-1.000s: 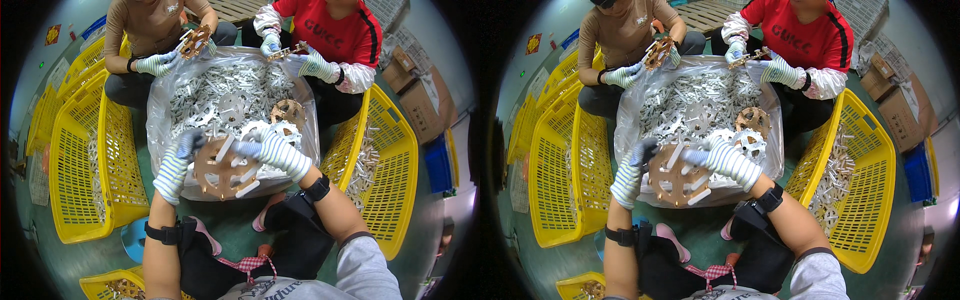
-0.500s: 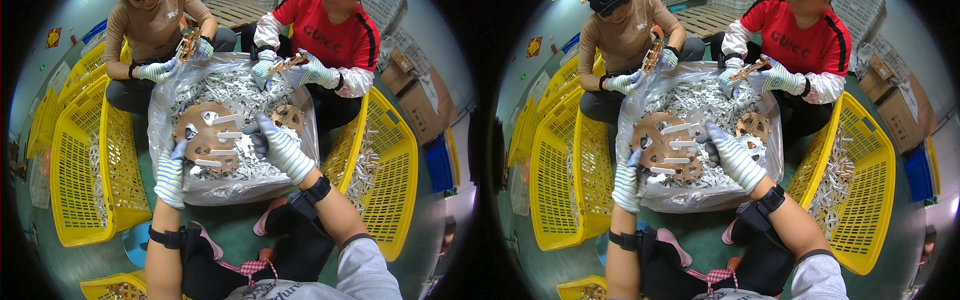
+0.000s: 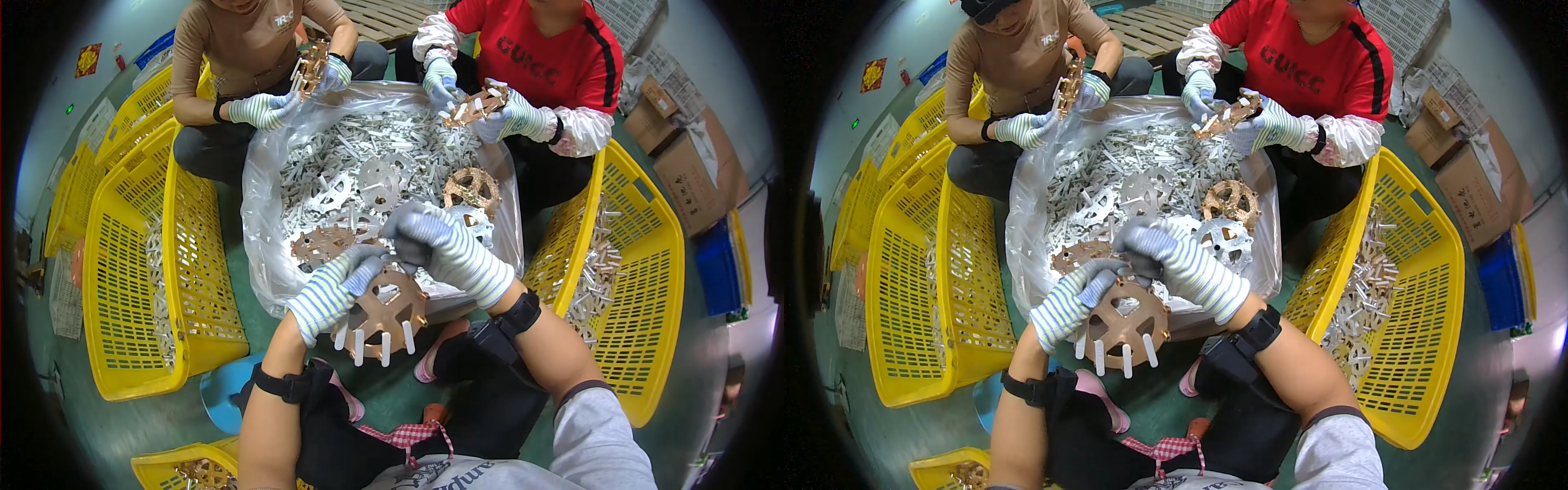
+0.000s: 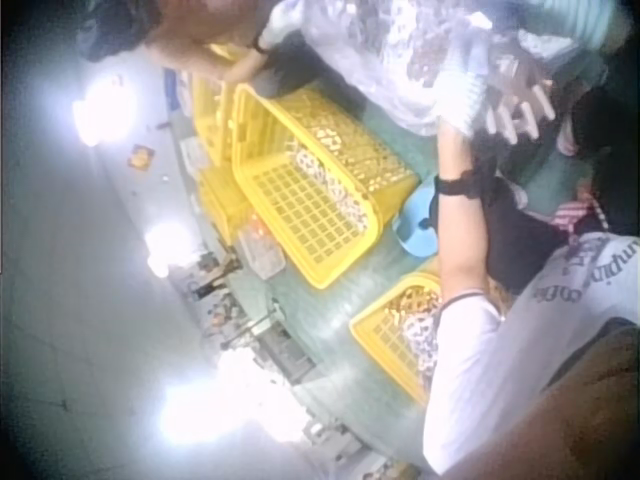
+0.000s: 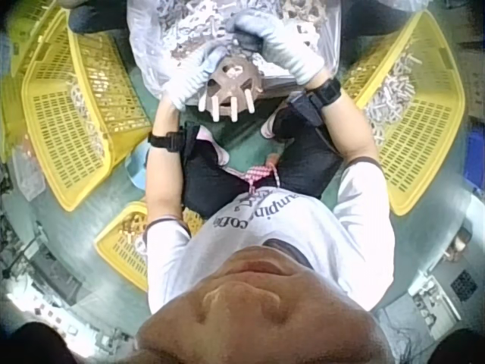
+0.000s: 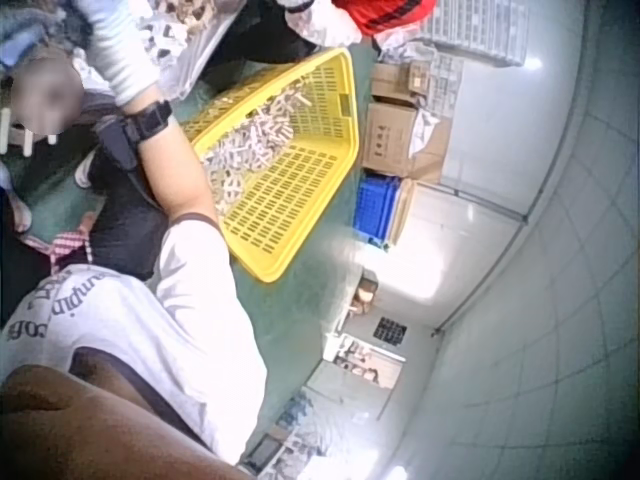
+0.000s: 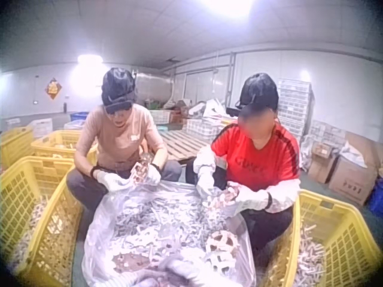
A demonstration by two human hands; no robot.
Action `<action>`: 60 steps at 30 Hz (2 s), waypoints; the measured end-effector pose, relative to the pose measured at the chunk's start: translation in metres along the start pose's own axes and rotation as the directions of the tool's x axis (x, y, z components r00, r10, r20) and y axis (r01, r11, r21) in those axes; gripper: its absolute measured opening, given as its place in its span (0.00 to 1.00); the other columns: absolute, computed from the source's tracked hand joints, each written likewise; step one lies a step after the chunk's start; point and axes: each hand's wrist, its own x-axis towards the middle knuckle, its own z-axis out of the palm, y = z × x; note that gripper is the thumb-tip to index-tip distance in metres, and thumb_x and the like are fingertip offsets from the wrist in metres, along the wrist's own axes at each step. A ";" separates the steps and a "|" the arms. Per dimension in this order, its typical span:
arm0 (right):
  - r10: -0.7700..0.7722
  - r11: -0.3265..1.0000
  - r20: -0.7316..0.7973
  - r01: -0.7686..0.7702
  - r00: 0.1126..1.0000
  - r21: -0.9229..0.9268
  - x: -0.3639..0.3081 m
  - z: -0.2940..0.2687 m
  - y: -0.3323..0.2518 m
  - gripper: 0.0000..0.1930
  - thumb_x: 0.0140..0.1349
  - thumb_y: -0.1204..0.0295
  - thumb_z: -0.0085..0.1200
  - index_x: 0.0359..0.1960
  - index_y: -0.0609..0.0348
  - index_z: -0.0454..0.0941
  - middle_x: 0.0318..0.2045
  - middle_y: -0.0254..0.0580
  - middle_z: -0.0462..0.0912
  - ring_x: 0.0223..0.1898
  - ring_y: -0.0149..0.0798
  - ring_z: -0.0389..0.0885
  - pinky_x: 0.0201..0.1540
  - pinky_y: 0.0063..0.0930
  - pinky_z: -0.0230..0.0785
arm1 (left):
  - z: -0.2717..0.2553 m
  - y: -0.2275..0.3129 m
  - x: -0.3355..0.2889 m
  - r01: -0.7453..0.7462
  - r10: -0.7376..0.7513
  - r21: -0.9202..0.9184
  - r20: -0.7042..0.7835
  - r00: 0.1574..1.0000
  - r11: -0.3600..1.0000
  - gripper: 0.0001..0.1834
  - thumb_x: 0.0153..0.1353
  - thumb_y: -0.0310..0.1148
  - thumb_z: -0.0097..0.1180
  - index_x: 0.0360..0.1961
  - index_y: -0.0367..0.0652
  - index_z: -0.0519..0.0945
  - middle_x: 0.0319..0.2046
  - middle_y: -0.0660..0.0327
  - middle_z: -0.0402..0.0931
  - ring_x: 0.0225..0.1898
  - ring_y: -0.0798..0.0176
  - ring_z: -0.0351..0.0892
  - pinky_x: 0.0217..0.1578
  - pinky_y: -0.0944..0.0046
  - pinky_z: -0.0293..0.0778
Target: The person sits on the floor and assembles small white plastic pieces onto a circular metal base. They pick up the plastic pieces from a central bag and attach them to the base, then place the completed unit into a yellow basket.
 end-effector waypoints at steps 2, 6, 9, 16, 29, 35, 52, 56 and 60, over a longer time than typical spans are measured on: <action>-0.052 0.980 0.013 0.054 0.999 -0.191 -0.004 0.005 0.001 0.14 0.64 0.61 0.50 0.35 0.58 0.79 0.20 0.30 0.70 0.21 0.23 0.64 0.25 0.18 0.57 | 0.001 0.001 -0.001 0.001 -0.004 0.097 0.029 1.000 0.995 0.22 0.70 0.43 0.47 0.56 0.37 0.73 0.48 0.56 0.78 0.51 0.62 0.75 0.54 0.63 0.68; -0.037 0.940 0.089 0.065 0.995 -0.334 -0.008 0.009 0.007 0.16 0.68 0.58 0.48 0.42 0.58 0.79 0.27 0.28 0.75 0.29 0.23 0.70 0.32 0.17 0.64 | -0.001 -0.005 -0.002 -0.039 0.038 0.006 0.082 0.996 0.999 0.21 0.70 0.43 0.46 0.54 0.37 0.74 0.46 0.55 0.79 0.49 0.61 0.77 0.51 0.64 0.70; -0.093 0.995 0.117 0.088 0.989 0.043 -0.002 0.009 0.009 0.18 0.68 0.56 0.48 0.47 0.59 0.77 0.30 0.31 0.77 0.33 0.26 0.75 0.37 0.21 0.70 | -0.008 -0.005 -0.002 -0.014 0.007 0.080 0.083 0.997 0.997 0.20 0.69 0.43 0.46 0.52 0.38 0.74 0.43 0.54 0.79 0.45 0.59 0.78 0.48 0.63 0.71; -0.252 0.773 0.060 0.238 0.966 -0.588 0.000 -0.002 -0.006 0.18 0.68 0.59 0.50 0.52 0.58 0.77 0.38 0.33 0.79 0.42 0.28 0.76 0.49 0.25 0.68 | -0.016 0.005 -0.006 0.058 -0.049 0.147 -0.069 0.996 0.987 0.17 0.68 0.41 0.48 0.47 0.39 0.75 0.34 0.56 0.78 0.37 0.63 0.76 0.41 0.64 0.71; -0.474 0.309 0.098 0.270 0.875 -0.912 0.001 0.004 0.000 0.12 0.59 0.65 0.59 0.38 0.61 0.78 0.30 0.42 0.79 0.34 0.41 0.77 0.38 0.33 0.68 | -0.013 0.006 -0.006 0.078 -0.089 -0.199 -0.048 0.995 0.977 0.24 0.57 0.36 0.63 0.52 0.36 0.75 0.44 0.60 0.76 0.45 0.68 0.73 0.48 0.67 0.71; -0.297 0.703 -0.003 0.216 0.955 -0.678 -0.016 0.022 -0.003 0.13 0.61 0.63 0.61 0.39 0.61 0.81 0.29 0.35 0.82 0.33 0.27 0.77 0.38 0.25 0.69 | -0.015 -0.001 -0.004 0.065 -0.134 -0.390 -0.154 0.979 0.919 0.22 0.58 0.30 0.61 0.53 0.36 0.75 0.43 0.61 0.78 0.45 0.68 0.75 0.47 0.68 0.72; -0.227 0.827 -0.034 0.174 0.973 -0.534 -0.007 0.031 0.023 0.12 0.64 0.70 0.56 0.45 0.64 0.80 0.38 0.40 0.84 0.40 0.29 0.80 0.46 0.25 0.72 | -0.007 0.012 -0.011 -0.119 0.051 -0.386 -0.182 0.982 0.915 0.24 0.64 0.30 0.48 0.61 0.36 0.69 0.49 0.56 0.76 0.48 0.67 0.75 0.51 0.67 0.72; -0.216 0.821 -0.018 0.172 0.976 -0.545 -0.007 0.031 0.023 0.12 0.64 0.70 0.56 0.46 0.65 0.80 0.38 0.40 0.84 0.41 0.29 0.80 0.47 0.25 0.73 | -0.008 0.018 -0.014 -0.132 0.056 -0.422 -0.188 0.981 0.897 0.25 0.62 0.28 0.51 0.61 0.36 0.70 0.48 0.56 0.76 0.47 0.68 0.75 0.50 0.67 0.72; -0.211 0.850 -0.014 0.176 0.977 -0.497 -0.009 0.029 0.024 0.20 0.62 0.61 0.60 0.48 0.65 0.79 0.38 0.38 0.84 0.42 0.28 0.79 0.48 0.24 0.71 | -0.005 0.025 -0.016 -0.168 0.094 -0.321 -0.231 0.968 0.932 0.26 0.59 0.29 0.56 0.59 0.36 0.71 0.47 0.57 0.77 0.46 0.68 0.76 0.49 0.67 0.72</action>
